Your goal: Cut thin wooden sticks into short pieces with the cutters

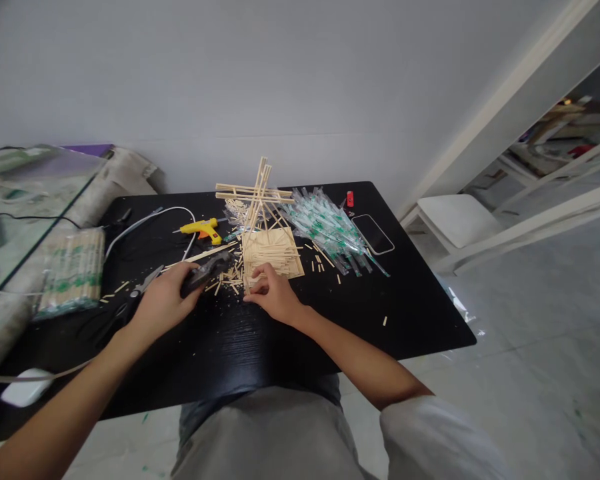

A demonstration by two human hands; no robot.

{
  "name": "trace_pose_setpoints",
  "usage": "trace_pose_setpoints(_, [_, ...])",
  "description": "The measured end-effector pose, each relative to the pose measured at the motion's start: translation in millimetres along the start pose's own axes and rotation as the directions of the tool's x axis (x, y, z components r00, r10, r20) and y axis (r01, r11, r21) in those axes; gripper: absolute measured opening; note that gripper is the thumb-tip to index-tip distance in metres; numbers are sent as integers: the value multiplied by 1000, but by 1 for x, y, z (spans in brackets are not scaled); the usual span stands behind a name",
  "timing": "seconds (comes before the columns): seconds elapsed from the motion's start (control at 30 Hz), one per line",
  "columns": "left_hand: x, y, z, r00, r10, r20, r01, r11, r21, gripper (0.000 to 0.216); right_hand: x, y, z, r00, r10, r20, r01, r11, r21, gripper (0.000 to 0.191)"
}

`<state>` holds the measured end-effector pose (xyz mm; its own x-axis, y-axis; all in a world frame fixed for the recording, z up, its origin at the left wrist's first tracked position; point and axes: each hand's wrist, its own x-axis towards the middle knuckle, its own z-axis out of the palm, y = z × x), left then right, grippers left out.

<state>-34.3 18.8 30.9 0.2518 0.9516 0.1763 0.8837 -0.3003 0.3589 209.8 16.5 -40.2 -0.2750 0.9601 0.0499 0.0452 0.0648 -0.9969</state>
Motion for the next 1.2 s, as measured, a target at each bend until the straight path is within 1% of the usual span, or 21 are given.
trace_pose_setpoints(0.03, [-1,4,4,998,-61,5,61,984,-168,19,0,0,0,1000,-6,-6,6,1000,6,46])
trace_pose_setpoints(0.07, [-2,9,9,995,-99,16,99,940,-328,20,0,0,0,1000,-13,-8,13,1000,4,46])
trace_pose_setpoints(0.13, [-3,22,20,989,-147,24,133,802,-582,24,-1,0,1,1000,-27,-4,27,1000,-8,45])
trace_pose_setpoints(0.17, [-3,29,26,988,-150,42,139,725,-674,25,-1,1,1,1000,-31,0,31,999,-16,45])
trace_pose_setpoints(0.23, [-3,39,37,983,-155,94,170,612,-773,27,-2,2,1,999,-36,14,37,999,-32,43])
trace_pose_setpoints(0.3, [-3,44,45,981,-153,115,182,559,-809,28,-2,3,1,998,-48,28,49,998,-41,41])
trace_pose_setpoints(0.37, [-3,44,50,981,-152,122,185,537,-823,27,-2,3,1,997,-68,39,70,996,-53,39])
trace_pose_setpoints(0.57, [-1,41,53,978,-141,150,201,483,-852,27,-3,1,1,995,-88,54,93,990,-106,36])
trace_pose_setpoints(0.73, [0,42,53,981,-131,145,192,498,-846,25,-3,-1,-1,990,-117,75,129,976,-177,33])
trace_pose_setpoints(0.83, [-1,42,52,980,-135,144,192,484,-853,26,-3,-2,-1,989,-121,85,137,966,-218,33])
trace_pose_setpoints(0.9, [-2,43,52,979,-150,141,197,476,-857,27,-4,-3,-1,989,-118,88,135,964,-229,32])
trace_pose_setpoints(1.03, [-2,43,52,977,-175,123,195,491,-849,29,-4,-2,-1,989,-122,88,140,961,-240,33])
trace_pose_setpoints(1.2, [-2,41,52,984,-117,136,176,492,-852,30,-4,-1,-2,989,-113,93,133,956,-261,32])
